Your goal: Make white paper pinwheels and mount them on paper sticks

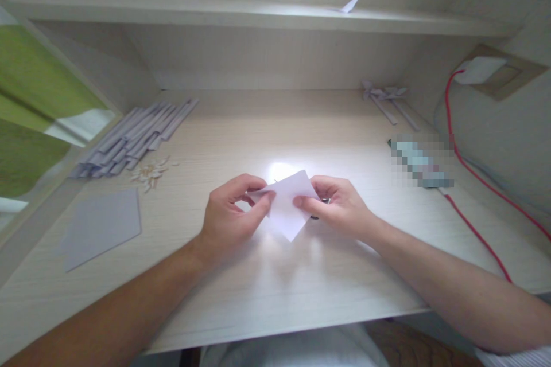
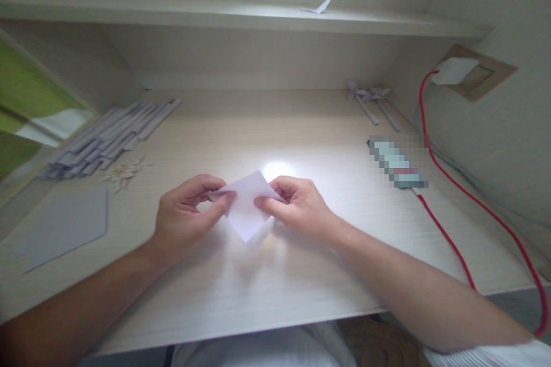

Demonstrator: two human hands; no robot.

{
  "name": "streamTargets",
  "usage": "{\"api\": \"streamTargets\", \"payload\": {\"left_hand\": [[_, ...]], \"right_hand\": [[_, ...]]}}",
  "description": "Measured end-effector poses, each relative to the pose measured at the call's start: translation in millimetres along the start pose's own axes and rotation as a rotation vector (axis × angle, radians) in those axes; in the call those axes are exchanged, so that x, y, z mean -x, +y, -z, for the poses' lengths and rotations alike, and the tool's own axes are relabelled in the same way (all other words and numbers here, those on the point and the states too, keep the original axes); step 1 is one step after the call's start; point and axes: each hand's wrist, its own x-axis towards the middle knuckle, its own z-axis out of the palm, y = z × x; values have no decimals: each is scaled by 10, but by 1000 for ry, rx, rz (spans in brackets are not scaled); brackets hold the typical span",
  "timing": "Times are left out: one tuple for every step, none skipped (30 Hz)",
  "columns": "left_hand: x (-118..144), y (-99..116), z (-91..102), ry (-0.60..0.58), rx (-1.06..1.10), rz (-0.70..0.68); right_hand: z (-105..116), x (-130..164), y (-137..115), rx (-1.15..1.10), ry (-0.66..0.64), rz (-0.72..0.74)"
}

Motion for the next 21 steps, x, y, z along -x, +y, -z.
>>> {"api": "streamTargets", "payload": {"left_hand": [[17,7,-7,-11,-18,-41],[32,15,-14,-19,-33,-84],[46,25,-20,-24,-44,-130],[57,36,-24,-27,-49,-180],[67,47,-27,-26,-49,-229],[74,58,-29,-29,-44,-270],[79,68,-29,-40,-34,-304],[82,77,-27,-59,-20,-333],[83,84,-24,-84,-5,-361],[83,90,-21,-113,8,-387],[82,94,-17,-144,18,-414],[81,95,-14,-169,23,-442],[79,95,-10,-191,21,-464],[76,93,-8,-207,12,-481],[72,90,-5,-217,1,-494],[68,87,-3,-220,-9,-508],[62,85,-2,-217,-19,-521],[55,84,0,-212,-27,-531],[47,84,2,-204,-30,-537],[40,83,5,-190,-28,-532],[33,83,8,-170,-20,-512]], "right_hand": [[-12,3,-6,36,3,1],[-23,8,-10,66,6,4],[-32,13,-12,90,11,10],[-39,19,-14,109,16,14],[-44,26,-14,120,17,17],[-48,32,-15,125,17,19],[-50,37,-15,128,21,20],[-51,42,-15,129,26,17],[-51,45,-15,125,31,11],[-50,46,-14,114,36,1],[-48,45,-14,96,41,-9],[-45,42,-13,69,40,-22],[-42,37,-12,34,32,-37],[-38,31,-11,-5,19,-52],[-33,24,-10,-40,3,-67],[-28,17,-8,-70,-15,-82],[-23,11,-7,-94,-33,-93],[-19,5,-7,-114,-48,-102],[-15,0,-8,-130,-58,-113],[-11,-4,-10,-141,-65,-128],[-9,-6,-14,-153,-72,-144]]}}
